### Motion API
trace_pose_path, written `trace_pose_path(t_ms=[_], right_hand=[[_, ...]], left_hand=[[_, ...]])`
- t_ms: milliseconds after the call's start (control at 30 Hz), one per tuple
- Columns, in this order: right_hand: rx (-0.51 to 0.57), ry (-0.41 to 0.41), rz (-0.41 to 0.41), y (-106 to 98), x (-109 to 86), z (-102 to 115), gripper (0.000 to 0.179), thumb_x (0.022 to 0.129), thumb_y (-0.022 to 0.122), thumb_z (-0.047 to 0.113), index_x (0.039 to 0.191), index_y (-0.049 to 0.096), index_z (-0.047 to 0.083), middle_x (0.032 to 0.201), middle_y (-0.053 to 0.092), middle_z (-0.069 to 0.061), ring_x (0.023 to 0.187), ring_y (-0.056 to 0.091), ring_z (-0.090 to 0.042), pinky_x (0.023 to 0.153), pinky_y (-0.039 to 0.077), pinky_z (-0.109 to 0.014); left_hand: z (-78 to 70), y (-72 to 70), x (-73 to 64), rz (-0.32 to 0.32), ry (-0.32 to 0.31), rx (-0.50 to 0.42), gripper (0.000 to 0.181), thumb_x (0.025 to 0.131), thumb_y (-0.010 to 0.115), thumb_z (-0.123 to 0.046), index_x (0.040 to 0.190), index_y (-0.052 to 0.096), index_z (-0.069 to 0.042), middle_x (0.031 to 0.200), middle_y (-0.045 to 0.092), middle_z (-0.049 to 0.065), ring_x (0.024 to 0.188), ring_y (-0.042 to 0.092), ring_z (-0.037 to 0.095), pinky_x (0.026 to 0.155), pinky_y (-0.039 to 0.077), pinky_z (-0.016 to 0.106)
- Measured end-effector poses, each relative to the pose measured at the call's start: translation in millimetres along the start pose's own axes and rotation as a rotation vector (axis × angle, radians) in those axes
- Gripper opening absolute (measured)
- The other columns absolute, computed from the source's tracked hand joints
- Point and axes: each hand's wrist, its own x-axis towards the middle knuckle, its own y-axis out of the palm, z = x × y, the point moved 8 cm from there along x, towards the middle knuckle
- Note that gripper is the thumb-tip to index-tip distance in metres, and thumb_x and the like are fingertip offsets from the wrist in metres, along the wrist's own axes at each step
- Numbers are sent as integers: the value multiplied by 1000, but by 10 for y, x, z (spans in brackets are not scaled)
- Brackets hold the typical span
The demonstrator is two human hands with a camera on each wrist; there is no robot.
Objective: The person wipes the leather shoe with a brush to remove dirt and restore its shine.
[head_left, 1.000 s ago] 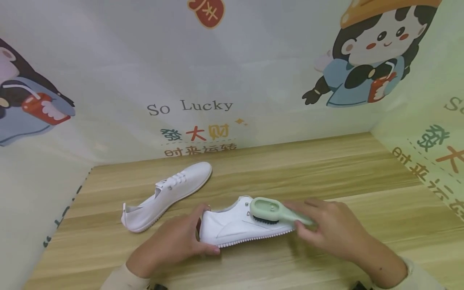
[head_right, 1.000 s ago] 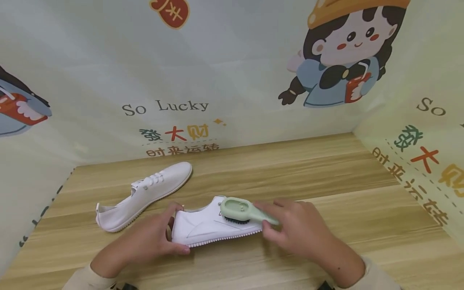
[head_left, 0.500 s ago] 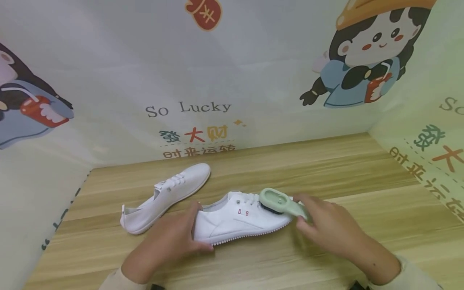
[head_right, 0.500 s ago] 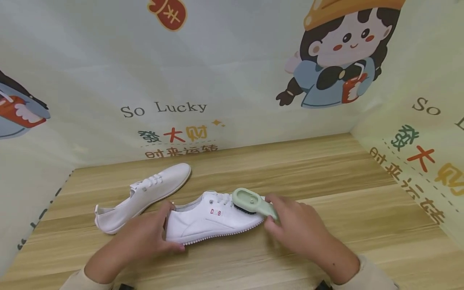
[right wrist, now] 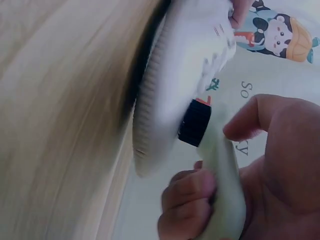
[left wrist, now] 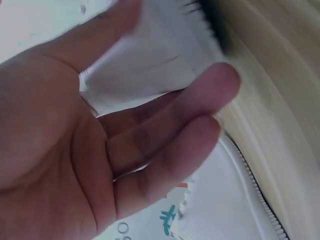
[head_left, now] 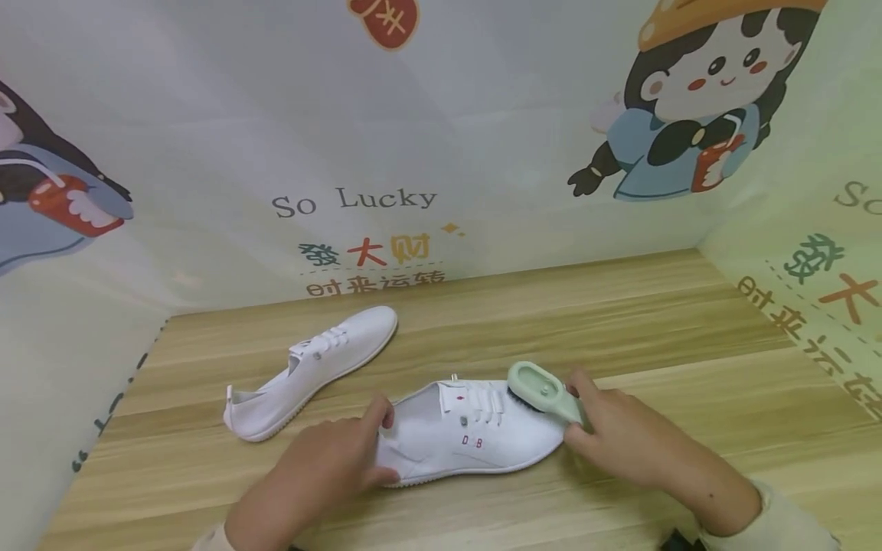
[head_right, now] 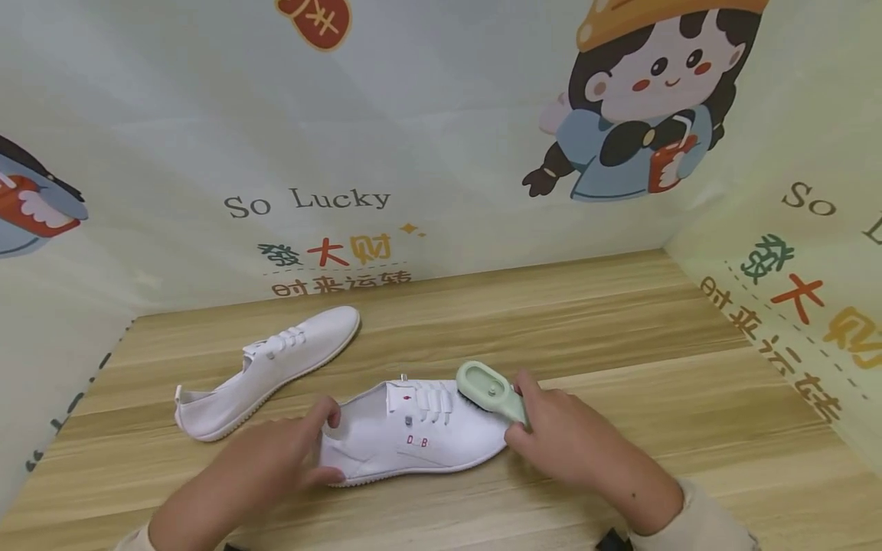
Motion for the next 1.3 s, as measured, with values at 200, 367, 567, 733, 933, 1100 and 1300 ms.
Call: trace_pose_path(t_ms=[200,367,567,733,933,1100,1300], right_hand=[[-10,-2,85,57,-1,-39,41,88,62,21,121,46,4,69,51,2,54,46,-8,47,39,-24],[-39,-8,148,106,-32,-90,35,86,61,21,113,46,6,65,48,4,52,43,-7,47,38,-24],[-44,-79,203,187,-64,-78,25,84,62,22,101,47,12,65,43,7,55,41,-6,51,37,-23],[-46,-121,187,197,-61,-34,21,84,61,20,98,46,14,63,43,9,54,41,-4,51,39,-22],[-40,-174,136,173,-39,18,23,100,56,36,104,50,15,70,49,10,60,45,-1,55,41,-22],[-69,-181,103,136,-9,-2,40,99,53,53,110,55,15,75,54,12,65,47,0,58,41,-22],[-150,-114,57,60,31,-105,49,97,54,55,120,57,12,83,63,8,71,55,-5,59,45,-29]], left_hand=[[-51,-9,-30,-31,-5,72,76,71,85,-48,128,43,-21,59,50,-8,50,44,9,49,39,30],[-19,-19,-9,-35,-22,40,115,66,88,-52,156,24,-19,63,49,-10,53,47,9,54,44,33],[69,29,32,-9,-10,-57,96,64,89,-52,143,45,-22,88,71,-3,72,64,15,70,52,38],[115,58,69,13,24,-101,79,63,89,-53,130,60,-23,92,70,-10,78,60,8,69,49,32],[123,94,81,46,55,-160,75,64,89,-51,129,62,-23,91,68,-14,77,56,3,68,48,28],[147,113,87,57,53,-195,72,65,88,-52,125,64,-21,88,66,-14,75,55,3,66,46,27],[156,133,90,61,60,-205,69,65,88,-52,122,64,-21,87,65,-14,75,55,3,67,47,26]])
